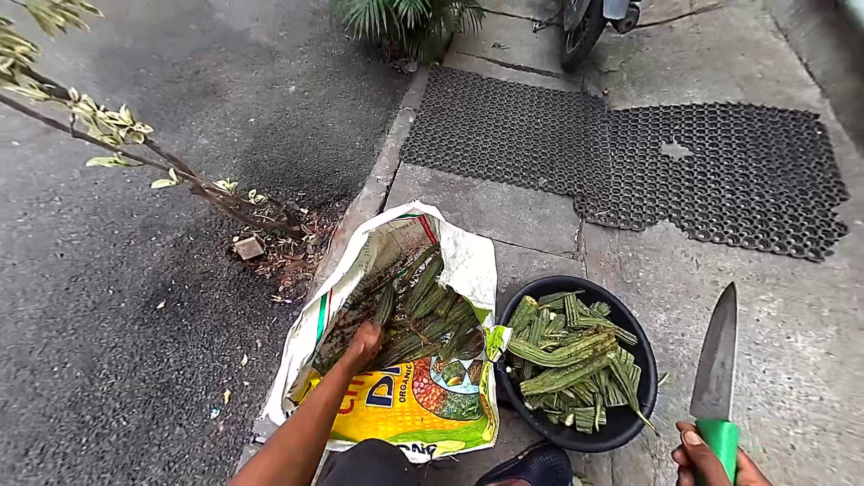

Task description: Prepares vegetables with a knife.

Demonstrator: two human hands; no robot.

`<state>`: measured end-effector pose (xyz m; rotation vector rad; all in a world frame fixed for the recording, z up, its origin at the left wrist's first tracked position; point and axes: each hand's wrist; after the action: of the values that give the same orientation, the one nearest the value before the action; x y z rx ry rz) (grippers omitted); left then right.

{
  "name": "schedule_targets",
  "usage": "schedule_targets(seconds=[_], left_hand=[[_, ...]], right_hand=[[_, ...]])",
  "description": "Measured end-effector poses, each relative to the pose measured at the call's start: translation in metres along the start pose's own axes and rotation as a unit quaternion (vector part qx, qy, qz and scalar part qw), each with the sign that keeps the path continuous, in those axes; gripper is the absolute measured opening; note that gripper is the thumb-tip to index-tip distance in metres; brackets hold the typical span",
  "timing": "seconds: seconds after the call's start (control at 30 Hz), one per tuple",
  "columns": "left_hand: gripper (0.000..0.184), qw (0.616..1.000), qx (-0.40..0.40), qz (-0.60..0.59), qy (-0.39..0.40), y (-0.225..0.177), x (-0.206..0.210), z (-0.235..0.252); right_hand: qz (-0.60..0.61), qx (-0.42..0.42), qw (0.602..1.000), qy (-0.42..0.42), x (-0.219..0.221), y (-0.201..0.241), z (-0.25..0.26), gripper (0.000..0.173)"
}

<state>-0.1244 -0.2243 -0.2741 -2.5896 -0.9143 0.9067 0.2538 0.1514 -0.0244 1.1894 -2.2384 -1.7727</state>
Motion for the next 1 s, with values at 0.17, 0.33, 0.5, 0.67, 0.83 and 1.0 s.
schedule_targets(seconds=[0.17, 0.33, 0.5, 0.67, 0.83, 1.0], left_hand=[[0.046, 0.993, 0.116, -0.012, 0.020, -0.007, -0.045, -0.104], [0.045, 0.926, 0.376, 0.035, 0.006, -0.032, -0.074, -0.190], [0.046, 0.846, 0.525, 0.093, 0.004, -0.109, -0.057, -0.258], [0.046, 0.801, 0.505, 0.315, -0.064, -0.192, -0.008, -0.337], [0.042, 0.786, 0.376, 0.489, -0.036, -0.211, 0.083, -0.359], [0.041, 0.783, 0.377, 0.495, 0.027, -0.207, 0.128, -0.327]], right_hand=[[-0.071, -0.043, 0.996, -0.029, -0.003, 0.007, -0.021, 0.034], [-0.155, -0.151, 0.973, -0.086, -0.014, -0.010, -0.025, 0.045], [-0.142, -0.216, 0.958, -0.127, -0.024, -0.009, -0.039, 0.046], [-0.096, -0.249, 0.957, -0.117, -0.032, -0.019, -0.048, 0.046], [-0.168, -0.098, 0.981, 0.025, -0.027, -0.031, -0.052, 0.044], [-0.197, -0.043, 0.977, 0.061, -0.007, -0.061, -0.050, 0.048]])
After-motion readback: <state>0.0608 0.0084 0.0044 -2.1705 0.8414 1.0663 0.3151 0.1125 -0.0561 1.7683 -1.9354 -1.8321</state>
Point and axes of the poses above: each hand's wrist, its own z-axis towards the middle knuckle, its own x-axis out of the palm, y = z × x, and after that the axes turned 2 degrees about x, right-handed
